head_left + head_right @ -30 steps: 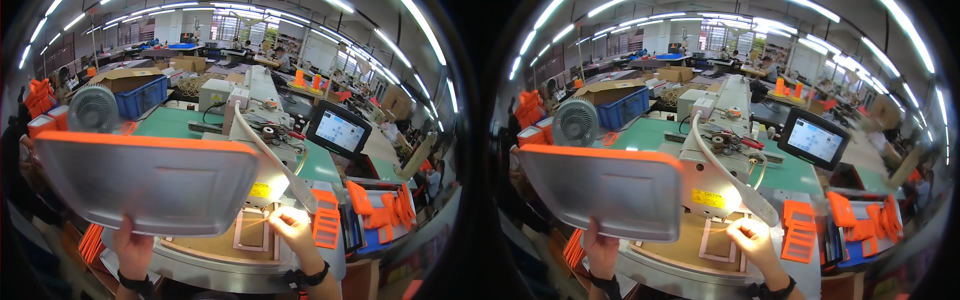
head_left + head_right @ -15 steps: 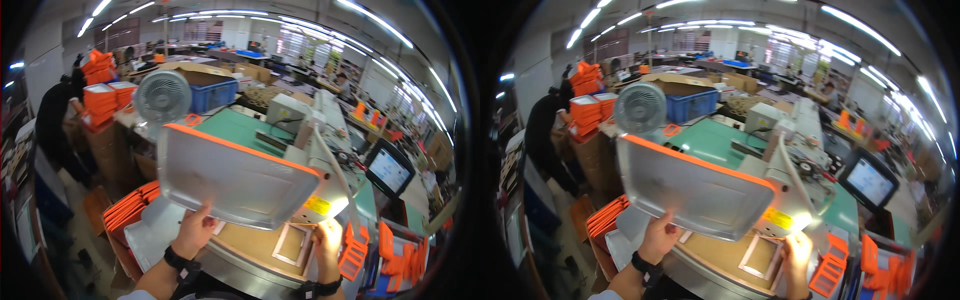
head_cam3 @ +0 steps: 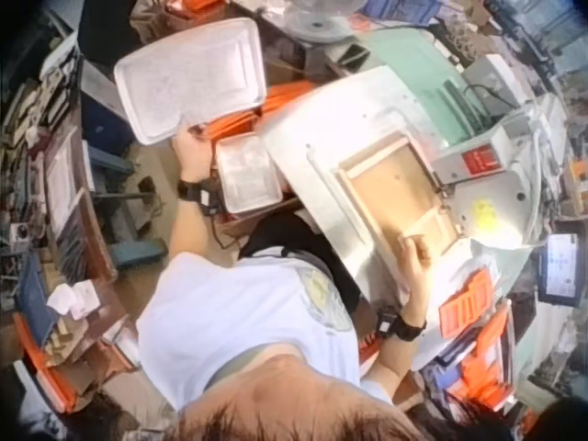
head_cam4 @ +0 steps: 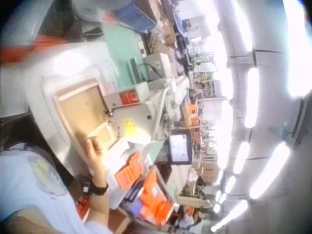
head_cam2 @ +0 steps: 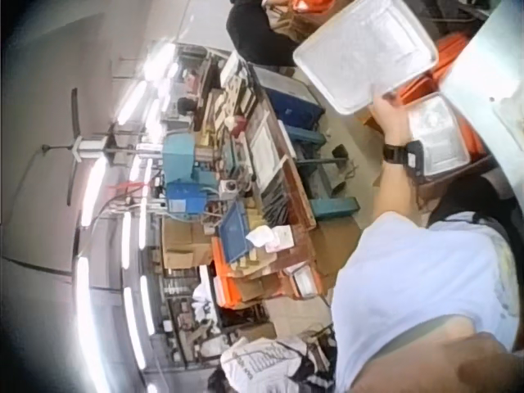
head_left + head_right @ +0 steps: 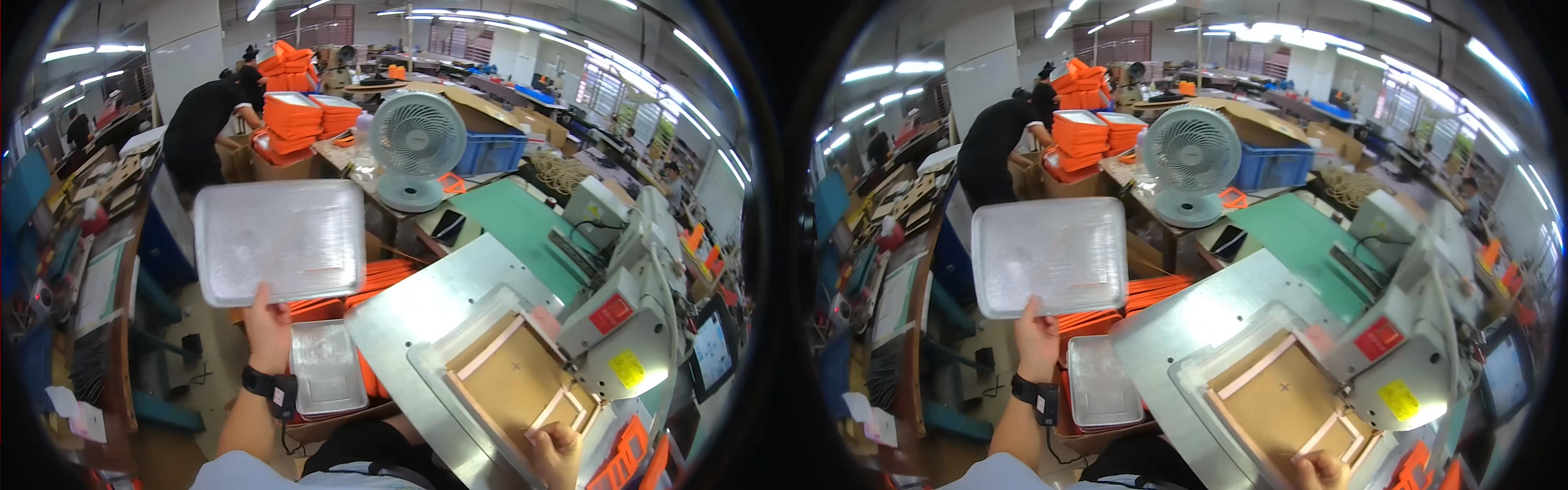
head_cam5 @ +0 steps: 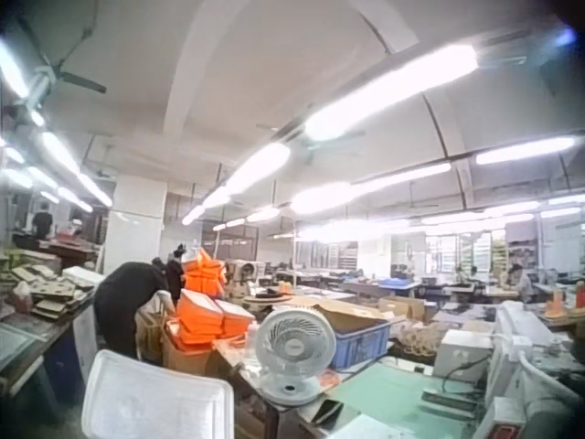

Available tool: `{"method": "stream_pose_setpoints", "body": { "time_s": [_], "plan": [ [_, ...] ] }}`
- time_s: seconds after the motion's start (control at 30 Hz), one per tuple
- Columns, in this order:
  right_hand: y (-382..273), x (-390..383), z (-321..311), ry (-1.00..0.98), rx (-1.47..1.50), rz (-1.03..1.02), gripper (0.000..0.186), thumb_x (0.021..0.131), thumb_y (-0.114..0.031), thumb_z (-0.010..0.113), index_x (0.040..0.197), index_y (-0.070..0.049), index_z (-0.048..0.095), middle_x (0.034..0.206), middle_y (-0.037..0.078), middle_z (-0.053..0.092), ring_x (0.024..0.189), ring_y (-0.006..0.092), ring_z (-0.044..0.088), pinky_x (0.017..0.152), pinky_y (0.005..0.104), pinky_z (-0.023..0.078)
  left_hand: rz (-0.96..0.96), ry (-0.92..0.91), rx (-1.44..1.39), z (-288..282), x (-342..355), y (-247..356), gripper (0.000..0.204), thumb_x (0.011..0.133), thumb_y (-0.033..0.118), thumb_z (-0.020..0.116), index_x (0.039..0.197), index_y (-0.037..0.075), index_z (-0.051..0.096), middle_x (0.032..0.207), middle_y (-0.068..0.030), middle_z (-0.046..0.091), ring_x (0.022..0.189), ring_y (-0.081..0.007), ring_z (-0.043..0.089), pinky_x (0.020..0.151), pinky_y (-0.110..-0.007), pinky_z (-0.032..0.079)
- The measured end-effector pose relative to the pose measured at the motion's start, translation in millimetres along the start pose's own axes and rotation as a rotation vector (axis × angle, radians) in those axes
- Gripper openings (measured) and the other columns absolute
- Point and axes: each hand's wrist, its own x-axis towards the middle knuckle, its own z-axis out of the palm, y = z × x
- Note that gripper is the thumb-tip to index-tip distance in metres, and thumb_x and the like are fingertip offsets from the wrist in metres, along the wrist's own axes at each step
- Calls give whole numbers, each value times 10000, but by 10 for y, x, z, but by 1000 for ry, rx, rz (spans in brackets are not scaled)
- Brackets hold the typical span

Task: Operating a specialized sewing machine to attach components to orange fabric pouches.

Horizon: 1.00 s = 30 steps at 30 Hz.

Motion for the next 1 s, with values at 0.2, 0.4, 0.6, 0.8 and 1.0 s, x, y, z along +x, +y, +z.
{"method": "stream_pose_setpoints", "body": {
  "time_s": [0.2, 0.4, 0.6, 0.8, 1.0],
  "plan": [
    [-154, 12, 101, 3, -187, -91, 132, 964, -116, 626, 872, -27, 658, 724, -30, 576, 638, 63, 470, 564, 218, 373, -49, 175, 799, -1618, 195, 296, 124, 938, 108, 558, 1007, 7, 580, 847, -53, 623, 652, -94, 564, 545, -226, 465],
    [-173, 10, 95, -13, -103, -49, 124, 963, -103, 621, 886, -15, 661, 753, -17, 589, 681, 77, 490, 607, 230, 399, -67, -132, 1002, -2216, 254, -380, 292, 927, 73, 576, 1191, -53, 584, 1058, -100, 663, 930, -197, 628, 855, -331, 502],
    [-190, 27, 100, -19, -145, -83, 120, 964, -96, 618, 896, -10, 669, 780, -3, 606, 701, 85, 501, 634, 238, 415, 137, -154, 1587, -2204, 492, -961, 310, 887, 161, 624, 1169, 33, 620, 985, -214, 687, 984, -414, 644, 845, -461, 498],
    [-289, -11, 179, 7, -254, -177, 115, 960, -80, 609, 901, 1, 668, 756, 23, 600, 680, 99, 506, 622, 253, 423, 188, -18, 1884, -1898, 266, -984, 525, 880, 154, 627, 1377, 82, 472, 1209, -246, 539, 1055, -443, 594, 875, -493, 499],
    [-291, 62, 249, 49, -581, -423, 62, 833, -58, 699, 855, -13, 661, 691, 95, 636, 632, 227, 625, 568, 322, 479, 658, -251, 1175, -1445, 516, -665, 465, 918, 36, 552, 1368, -30, 452, 1152, -202, 635, 1022, -296, 640, 928, -388, 497]
  ]
}}
